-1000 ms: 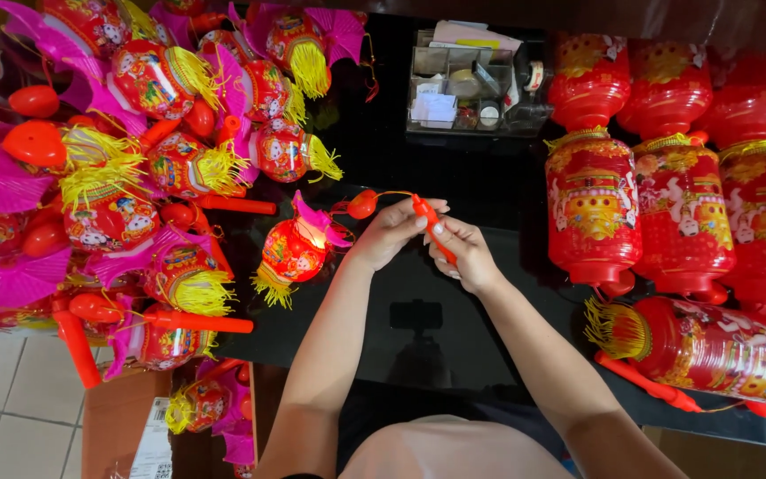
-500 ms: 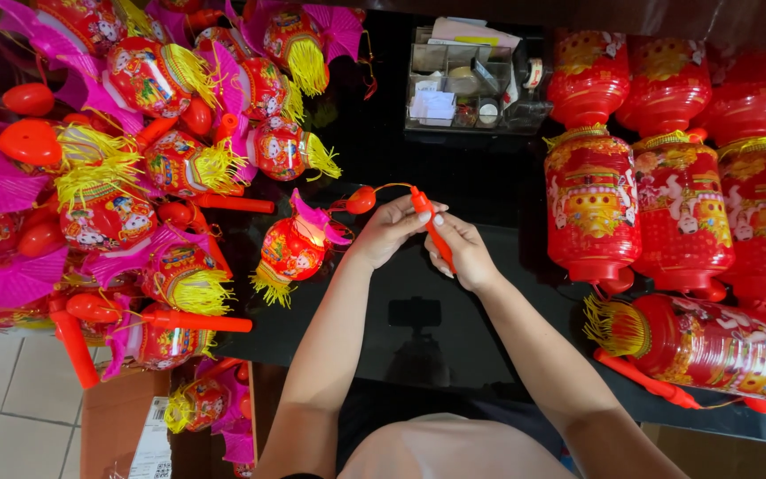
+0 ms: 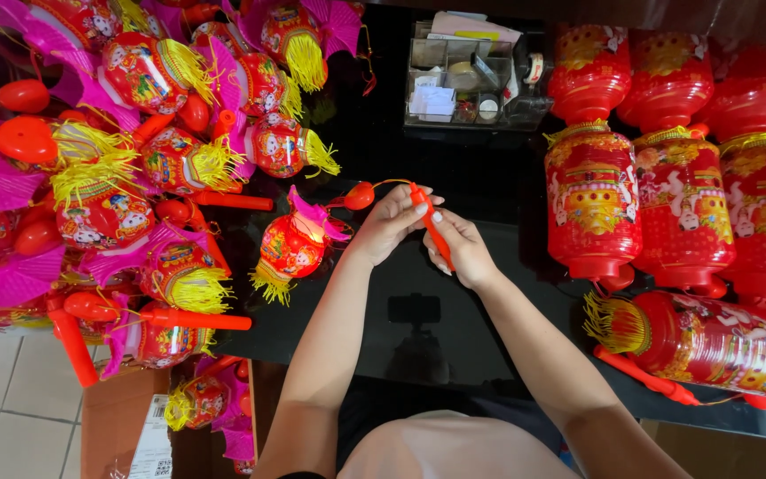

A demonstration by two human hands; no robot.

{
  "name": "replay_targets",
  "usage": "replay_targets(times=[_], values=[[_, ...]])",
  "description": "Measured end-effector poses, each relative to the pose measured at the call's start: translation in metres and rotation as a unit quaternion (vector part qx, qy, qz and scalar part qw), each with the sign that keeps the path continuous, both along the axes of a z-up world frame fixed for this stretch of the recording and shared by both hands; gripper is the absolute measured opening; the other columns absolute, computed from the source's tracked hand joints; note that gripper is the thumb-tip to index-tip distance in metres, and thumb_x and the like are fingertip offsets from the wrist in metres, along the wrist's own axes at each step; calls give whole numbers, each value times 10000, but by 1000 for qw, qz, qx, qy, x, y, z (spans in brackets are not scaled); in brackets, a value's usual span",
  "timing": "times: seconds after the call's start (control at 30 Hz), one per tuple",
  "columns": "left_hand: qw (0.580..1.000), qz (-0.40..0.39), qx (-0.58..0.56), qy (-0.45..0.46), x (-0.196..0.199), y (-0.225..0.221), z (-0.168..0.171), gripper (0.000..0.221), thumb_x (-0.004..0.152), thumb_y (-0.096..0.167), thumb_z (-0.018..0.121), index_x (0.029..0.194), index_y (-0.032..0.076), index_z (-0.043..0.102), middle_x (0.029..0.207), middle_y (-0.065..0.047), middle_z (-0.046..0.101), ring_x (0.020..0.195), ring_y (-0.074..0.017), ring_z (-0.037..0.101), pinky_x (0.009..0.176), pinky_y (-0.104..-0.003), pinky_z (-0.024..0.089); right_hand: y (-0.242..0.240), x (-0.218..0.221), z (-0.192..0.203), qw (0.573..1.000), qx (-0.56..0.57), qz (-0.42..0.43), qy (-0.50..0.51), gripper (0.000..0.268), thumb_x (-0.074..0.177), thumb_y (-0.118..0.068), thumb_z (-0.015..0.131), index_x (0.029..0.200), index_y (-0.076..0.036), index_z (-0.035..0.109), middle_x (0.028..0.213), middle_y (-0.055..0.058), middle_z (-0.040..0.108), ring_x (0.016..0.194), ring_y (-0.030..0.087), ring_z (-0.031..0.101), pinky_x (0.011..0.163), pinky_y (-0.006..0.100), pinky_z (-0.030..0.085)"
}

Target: Assembling decorative lanterns by attaching handles and securing them with a small hand tool.

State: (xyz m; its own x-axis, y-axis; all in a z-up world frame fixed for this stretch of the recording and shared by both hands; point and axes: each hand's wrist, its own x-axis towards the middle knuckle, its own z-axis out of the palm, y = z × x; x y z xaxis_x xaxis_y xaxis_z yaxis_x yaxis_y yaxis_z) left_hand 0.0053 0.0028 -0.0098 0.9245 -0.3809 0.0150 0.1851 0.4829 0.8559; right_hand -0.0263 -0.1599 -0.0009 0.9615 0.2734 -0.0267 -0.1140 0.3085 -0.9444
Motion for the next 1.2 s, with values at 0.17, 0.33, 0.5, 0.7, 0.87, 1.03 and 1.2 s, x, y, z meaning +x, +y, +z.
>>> replay_targets(times=[0.17, 0.33, 0.5, 0.7, 0.87, 1.03, 1.2], values=[[1000, 2, 0, 6, -1, 0, 7, 411, 967, 238, 736, 1283, 31, 574, 1060, -81, 683, 919, -128, 648, 897, -342, 553, 1, 0, 4, 1000, -9, 2, 3, 322, 1112, -166, 409, 1033, 81, 601, 575, 97, 486, 307, 143, 480, 248, 237, 344], [1000, 8, -5, 7, -2, -1, 13, 471, 954, 233, 746, 1321, 26, 534, 1042, -77, 672, 842, -109, 641, 834, -290, 549, 1, 0, 1, 1000, -18, -1, 4, 343, 1120, -179, 400, 1015, 75, 605, 569, 97, 488, 314, 144, 482, 248, 236, 344], [1000, 6, -2, 8, -4, -1, 17, 409, 953, 233, 745, 1269, 33, 579, 1016, -51, 677, 804, -90, 618, 784, -255, 530, 0, 1, -4, 1000, -22, 0, 8, 348, 1123, -203, 412, 1056, 77, 608, 576, 94, 489, 318, 143, 485, 248, 242, 358], [1000, 8, -10, 10, -6, -2, 20, 341, 939, 221, 762, 1187, 37, 619, 963, -39, 679, 804, -91, 627, 796, -264, 538, 1, 0, 4, 1000, 1, 5, 0, 295, 1102, -160, 433, 984, 52, 603, 572, 93, 486, 311, 142, 477, 251, 238, 344], [1000, 7, -9, 14, -9, -2, 27, 286, 935, 212, 765, 1136, 51, 642, 947, -13, 682, 805, -73, 630, 803, -263, 548, 2, -1, 7, 1000, 17, 4, -5, 282, 1084, -148, 453, 948, 48, 604, 562, 109, 492, 296, 149, 475, 243, 242, 332], [1000, 0, -22, 5, -6, -1, 22, 263, 946, 182, 748, 1120, 24, 631, 930, -39, 665, 785, -90, 628, 776, -260, 535, 0, 0, 3, 1000, 15, 6, -4, 285, 1086, -136, 460, 938, 51, 616, 559, 98, 477, 288, 137, 467, 231, 234, 317], [999, -9, -43, -4, -5, 0, 12, 195, 948, 187, 748, 1042, 51, 647, 939, -65, 674, 771, -123, 618, 752, -288, 525, -4, 1, -8, 1000, -5, 6, -5, 326, 1106, -167, 470, 933, 59, 629, 541, 68, 464, 286, 102, 447, 225, 214, 315]])
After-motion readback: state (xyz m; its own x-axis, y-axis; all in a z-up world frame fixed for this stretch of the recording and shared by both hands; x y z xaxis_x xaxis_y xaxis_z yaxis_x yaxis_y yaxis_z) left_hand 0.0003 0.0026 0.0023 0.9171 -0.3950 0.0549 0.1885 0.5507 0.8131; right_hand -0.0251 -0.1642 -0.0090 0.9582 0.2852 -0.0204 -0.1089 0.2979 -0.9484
